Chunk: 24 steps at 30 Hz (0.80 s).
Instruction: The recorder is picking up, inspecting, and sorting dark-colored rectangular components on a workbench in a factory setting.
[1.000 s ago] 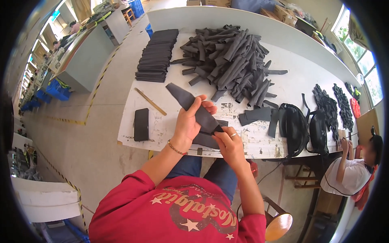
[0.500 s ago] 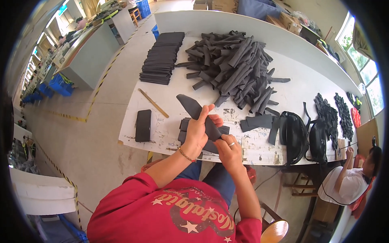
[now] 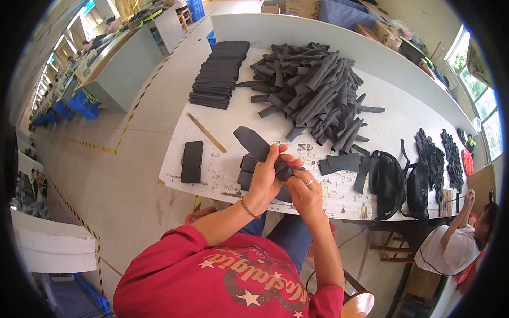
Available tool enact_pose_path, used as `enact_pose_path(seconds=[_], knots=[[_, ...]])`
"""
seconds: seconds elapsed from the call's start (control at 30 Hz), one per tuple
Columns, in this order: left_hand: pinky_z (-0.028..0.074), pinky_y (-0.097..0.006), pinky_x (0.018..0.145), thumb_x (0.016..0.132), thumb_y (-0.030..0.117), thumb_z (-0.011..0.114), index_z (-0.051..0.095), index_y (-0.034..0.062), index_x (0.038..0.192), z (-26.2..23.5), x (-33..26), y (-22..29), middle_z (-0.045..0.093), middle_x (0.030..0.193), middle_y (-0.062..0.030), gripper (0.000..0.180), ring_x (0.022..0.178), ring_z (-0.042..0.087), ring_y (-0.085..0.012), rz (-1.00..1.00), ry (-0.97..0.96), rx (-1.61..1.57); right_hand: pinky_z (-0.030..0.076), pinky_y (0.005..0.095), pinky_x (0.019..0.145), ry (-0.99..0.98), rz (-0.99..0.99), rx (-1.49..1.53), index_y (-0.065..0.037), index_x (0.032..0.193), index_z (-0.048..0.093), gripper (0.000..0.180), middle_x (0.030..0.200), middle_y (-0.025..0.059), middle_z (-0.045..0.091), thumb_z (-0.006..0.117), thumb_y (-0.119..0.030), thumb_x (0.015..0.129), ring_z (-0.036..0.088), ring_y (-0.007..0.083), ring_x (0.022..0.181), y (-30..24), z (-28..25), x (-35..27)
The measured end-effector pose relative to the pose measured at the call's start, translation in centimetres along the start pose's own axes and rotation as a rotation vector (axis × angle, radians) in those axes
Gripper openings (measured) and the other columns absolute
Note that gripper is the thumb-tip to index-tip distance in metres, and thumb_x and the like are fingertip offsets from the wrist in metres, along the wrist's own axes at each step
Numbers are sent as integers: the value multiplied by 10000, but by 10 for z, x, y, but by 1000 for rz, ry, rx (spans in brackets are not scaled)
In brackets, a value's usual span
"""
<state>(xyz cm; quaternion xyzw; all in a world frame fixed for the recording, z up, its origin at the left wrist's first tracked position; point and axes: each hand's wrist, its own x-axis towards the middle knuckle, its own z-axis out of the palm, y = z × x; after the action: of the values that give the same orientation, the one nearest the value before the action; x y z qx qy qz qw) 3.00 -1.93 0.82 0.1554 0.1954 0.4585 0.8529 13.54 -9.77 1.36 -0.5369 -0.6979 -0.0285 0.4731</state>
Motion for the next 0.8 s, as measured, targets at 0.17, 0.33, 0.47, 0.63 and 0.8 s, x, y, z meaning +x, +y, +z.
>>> enact_pose_path(seconds=[0.17, 0.33, 0.47, 0.63, 0.8], knots=[[540, -398, 840, 964, 402, 585, 585, 7, 1111, -3, 0, -2, 698, 850, -106, 421, 890, 692, -282, 22, -22, -4, 501, 379, 618, -8, 15, 11, -8, 838, 623, 196, 859, 113, 611, 732, 58, 690, 609, 294, 740, 0, 3, 3], [518, -428, 961, 959, 350, 601, 571, 9, 1116, -6, 4, 0, 711, 925, -130, 377, 1061, 655, -322, 15, -71, -57, 500, 374, 616, -11, 45, 17, -8, 840, 627, 189, 871, 112, 624, 732, 55, 695, 613, 289, 736, 3, 6, 5], [512, -430, 984, 958, 347, 600, 571, 8, 1114, -7, 5, 1, 712, 958, -137, 375, 1098, 639, -323, -14, -40, -39, 497, 359, 624, -18, 34, 25, -5, 845, 635, 172, 882, 112, 632, 731, 50, 713, 617, 283, 735, 6, 8, 6], [529, -377, 914, 969, 366, 583, 582, -1, 1140, -11, 7, 2, 700, 1044, -167, 405, 1070, 650, -287, -35, -48, -39, 500, 352, 635, -31, 48, 13, 1, 850, 640, 152, 895, 117, 638, 727, 44, 733, 620, 289, 744, 7, 10, 7], [521, -403, 924, 990, 409, 521, 557, 26, 1204, -22, 13, 15, 631, 1204, -166, 440, 1134, 608, -288, -76, -65, -11, 482, 298, 690, 10, 434, 294, -2, 912, 625, 155, 969, 78, 633, 733, -12, 801, 612, 169, 772, -9, 18, 11]])
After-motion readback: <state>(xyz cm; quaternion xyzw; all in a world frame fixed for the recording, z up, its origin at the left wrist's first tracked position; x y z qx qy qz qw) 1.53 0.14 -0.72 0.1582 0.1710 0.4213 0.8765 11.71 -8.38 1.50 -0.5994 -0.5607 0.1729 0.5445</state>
